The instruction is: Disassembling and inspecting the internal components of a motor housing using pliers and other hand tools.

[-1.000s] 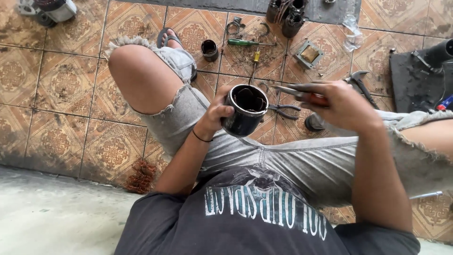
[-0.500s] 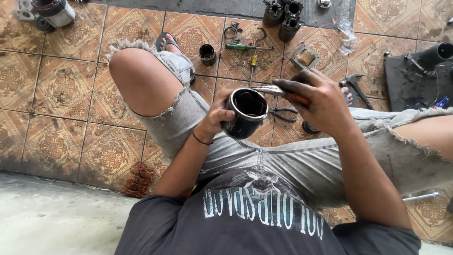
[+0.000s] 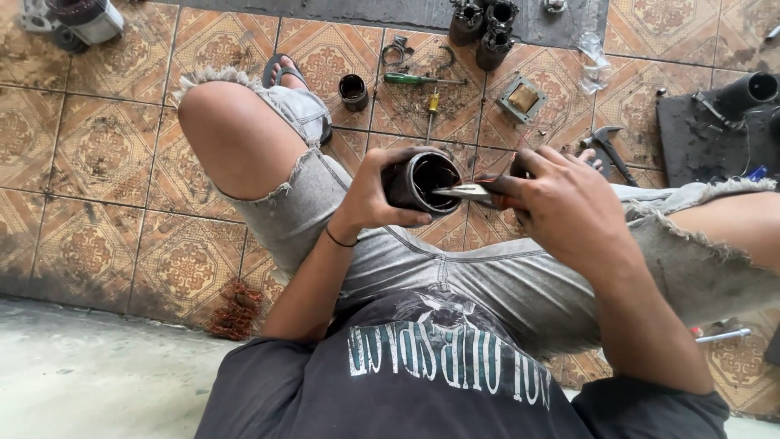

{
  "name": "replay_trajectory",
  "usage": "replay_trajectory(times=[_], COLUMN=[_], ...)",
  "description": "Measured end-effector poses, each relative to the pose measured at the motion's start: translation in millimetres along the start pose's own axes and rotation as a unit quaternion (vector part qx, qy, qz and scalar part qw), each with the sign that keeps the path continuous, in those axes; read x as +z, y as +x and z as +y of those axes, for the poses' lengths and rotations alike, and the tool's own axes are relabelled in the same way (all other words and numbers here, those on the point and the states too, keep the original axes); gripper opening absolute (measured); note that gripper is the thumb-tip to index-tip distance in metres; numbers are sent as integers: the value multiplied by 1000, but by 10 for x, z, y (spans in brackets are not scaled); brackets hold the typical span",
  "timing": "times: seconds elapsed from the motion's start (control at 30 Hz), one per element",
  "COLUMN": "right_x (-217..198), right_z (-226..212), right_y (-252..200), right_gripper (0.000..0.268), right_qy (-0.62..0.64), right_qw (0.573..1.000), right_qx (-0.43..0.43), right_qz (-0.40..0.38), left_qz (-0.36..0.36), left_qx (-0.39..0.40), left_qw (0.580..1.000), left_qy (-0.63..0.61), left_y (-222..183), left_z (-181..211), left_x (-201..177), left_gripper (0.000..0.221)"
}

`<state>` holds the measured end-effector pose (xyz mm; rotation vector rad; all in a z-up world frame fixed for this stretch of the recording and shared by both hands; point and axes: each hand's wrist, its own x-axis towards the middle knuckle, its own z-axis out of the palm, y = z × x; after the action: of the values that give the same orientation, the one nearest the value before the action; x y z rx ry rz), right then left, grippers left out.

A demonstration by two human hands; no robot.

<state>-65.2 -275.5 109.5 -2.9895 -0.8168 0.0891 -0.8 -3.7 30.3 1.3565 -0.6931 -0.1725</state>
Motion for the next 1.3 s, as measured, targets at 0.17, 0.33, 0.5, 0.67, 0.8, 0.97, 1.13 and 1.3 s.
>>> replay_trajectory(times=[0.17, 0.33, 0.5, 0.67, 0.8, 0.97, 1.13, 1.3], right_x=[-235, -406, 43, 497, 893, 1076, 800, 767], right_z=[-284, -63, -91, -451, -512, -561, -651, -658], right_y=[187, 115, 189, 537, 658, 757, 761, 791], right_gripper=[56, 57, 38, 21, 19, 24, 30, 30], right_qy=[19, 261, 497, 703, 811, 839, 846, 862], right_qw=[996, 962, 865, 691, 541, 499, 479, 449], right_qx=[53, 68, 30, 76, 185, 199, 222, 230], right_qz=[-76, -42, -67, -152, -125, -88, -74, -36], left_qz=[-28, 119, 353, 437, 473, 474, 489, 430], left_qx=[-18, -7, -114, -175, -183, -180, -145, -187], left_qw=[999, 989, 745, 666, 663, 726, 754, 826], left_qy=[34, -92, -555, -579, -551, -465, -413, -313], left_y=[-19, -133, 165, 272, 313, 343, 348, 219], left_z=[99, -418, -85, -17, -91, -19, -104, -400], left_x=[-22, -94, 75, 69, 158, 334, 337, 252], left_gripper=[80, 72, 68, 87, 95, 87, 70, 62])
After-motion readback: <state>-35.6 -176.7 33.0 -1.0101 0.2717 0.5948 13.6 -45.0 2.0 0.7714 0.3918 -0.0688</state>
